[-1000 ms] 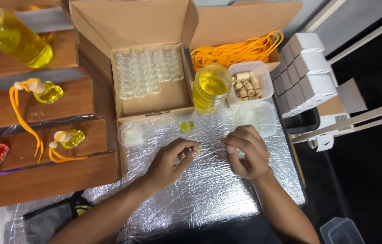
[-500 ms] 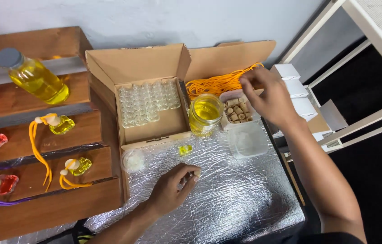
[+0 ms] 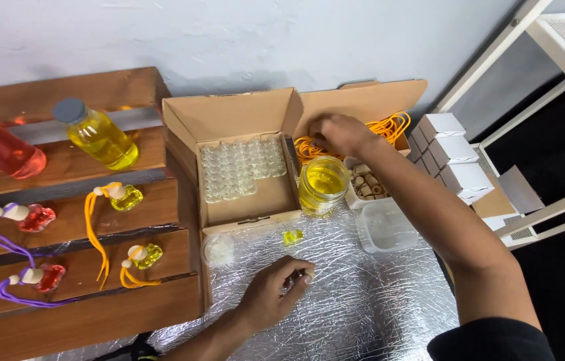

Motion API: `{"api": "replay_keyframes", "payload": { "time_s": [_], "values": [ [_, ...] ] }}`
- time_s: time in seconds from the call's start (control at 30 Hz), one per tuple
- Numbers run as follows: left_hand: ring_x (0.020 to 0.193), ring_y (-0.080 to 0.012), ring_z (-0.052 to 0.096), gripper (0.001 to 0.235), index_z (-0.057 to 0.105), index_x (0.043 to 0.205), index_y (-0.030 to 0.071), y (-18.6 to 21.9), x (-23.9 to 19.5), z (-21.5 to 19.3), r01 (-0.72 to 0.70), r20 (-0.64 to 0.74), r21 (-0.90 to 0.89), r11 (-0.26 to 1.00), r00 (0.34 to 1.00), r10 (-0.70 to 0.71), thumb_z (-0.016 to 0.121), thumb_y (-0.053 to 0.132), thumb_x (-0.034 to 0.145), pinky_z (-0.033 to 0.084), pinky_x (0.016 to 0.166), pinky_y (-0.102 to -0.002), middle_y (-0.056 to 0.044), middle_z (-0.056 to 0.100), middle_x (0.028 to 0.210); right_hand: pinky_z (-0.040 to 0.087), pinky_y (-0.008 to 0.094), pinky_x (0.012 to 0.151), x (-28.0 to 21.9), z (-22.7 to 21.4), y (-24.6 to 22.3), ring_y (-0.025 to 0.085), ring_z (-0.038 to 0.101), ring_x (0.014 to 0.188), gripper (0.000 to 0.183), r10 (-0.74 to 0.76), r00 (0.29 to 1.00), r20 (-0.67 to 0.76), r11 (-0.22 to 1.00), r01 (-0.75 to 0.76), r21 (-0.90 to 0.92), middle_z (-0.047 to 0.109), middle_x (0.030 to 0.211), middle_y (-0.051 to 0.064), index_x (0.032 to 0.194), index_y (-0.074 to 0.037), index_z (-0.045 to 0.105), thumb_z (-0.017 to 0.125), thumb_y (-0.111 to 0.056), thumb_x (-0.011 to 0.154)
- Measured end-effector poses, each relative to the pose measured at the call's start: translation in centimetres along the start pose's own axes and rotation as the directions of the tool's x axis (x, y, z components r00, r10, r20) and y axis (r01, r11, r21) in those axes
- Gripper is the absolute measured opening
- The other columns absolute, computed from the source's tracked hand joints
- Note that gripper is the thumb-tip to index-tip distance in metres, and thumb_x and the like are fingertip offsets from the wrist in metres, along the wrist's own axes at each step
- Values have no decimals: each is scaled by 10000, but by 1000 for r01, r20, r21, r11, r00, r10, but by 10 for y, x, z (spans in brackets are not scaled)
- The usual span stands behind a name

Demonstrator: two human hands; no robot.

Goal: Cleaning a small perfume bottle with a cloth, placing it in a pouch, and threading an orange cord through a wooden cap.

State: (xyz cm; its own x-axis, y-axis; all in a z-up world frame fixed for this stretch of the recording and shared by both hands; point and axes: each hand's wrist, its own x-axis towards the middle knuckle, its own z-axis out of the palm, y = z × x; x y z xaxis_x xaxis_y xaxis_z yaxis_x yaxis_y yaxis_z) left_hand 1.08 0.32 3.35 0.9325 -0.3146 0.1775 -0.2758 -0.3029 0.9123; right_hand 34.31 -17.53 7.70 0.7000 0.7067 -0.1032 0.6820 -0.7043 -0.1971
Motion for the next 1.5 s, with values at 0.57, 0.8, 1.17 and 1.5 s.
{"api": "replay_keyframes", "payload": {
  "time_s": [0.57, 0.8, 1.17, 1.5],
  "values": [
    [848, -233, 694, 248, 629, 1190, 65, -12, -7, 5, -154, 16, 42, 987, 988, 154, 538, 243, 1043, 608, 661, -329, -111, 708, 1076, 514, 355, 756, -124, -40, -52, 206, 710, 831, 102, -18, 941, -338, 981, 82, 177, 761, 985, 46, 1054, -88, 695, 650, -118, 968],
    [736, -219, 664, 196, 658, 1157, 44, -14, -6, 6, -154, -1, -5, 988, 988, 154, 566, 178, 1047, 554, 618, -320, -109, 669, 884, 607, 368, 730, -211, -34, -126, 257, 733, 772, 114, 76, 915, -397, 951, 52, 303, 750, 861, 120, 1017, -57, 752, 710, -60, 911],
    [747, -197, 663, 252, 668, 1209, 51, -24, -6, 9, -128, -151, -100, 987, 982, 112, 594, 218, 1034, 549, 639, -307, -102, 680, 942, 597, 438, 689, -265, 15, -220, 343, 730, 770, 139, -436, 889, 138, 657, 209, 725, 722, 835, 161, 982, -29, 687, 666, 57, 874],
    [799, -256, 714, 277, 660, 1244, -27, -12, -4, 6, -111, -164, -232, 966, 984, 74, 512, 121, 1063, 579, 712, -373, -195, 727, 951, 588, 464, 724, -233, 24, -176, 272, 696, 746, 257, -38, 998, 42, 578, -13, 816, 718, 769, 127, 1052, -52, 743, 668, 62, 835]
  ]
}}
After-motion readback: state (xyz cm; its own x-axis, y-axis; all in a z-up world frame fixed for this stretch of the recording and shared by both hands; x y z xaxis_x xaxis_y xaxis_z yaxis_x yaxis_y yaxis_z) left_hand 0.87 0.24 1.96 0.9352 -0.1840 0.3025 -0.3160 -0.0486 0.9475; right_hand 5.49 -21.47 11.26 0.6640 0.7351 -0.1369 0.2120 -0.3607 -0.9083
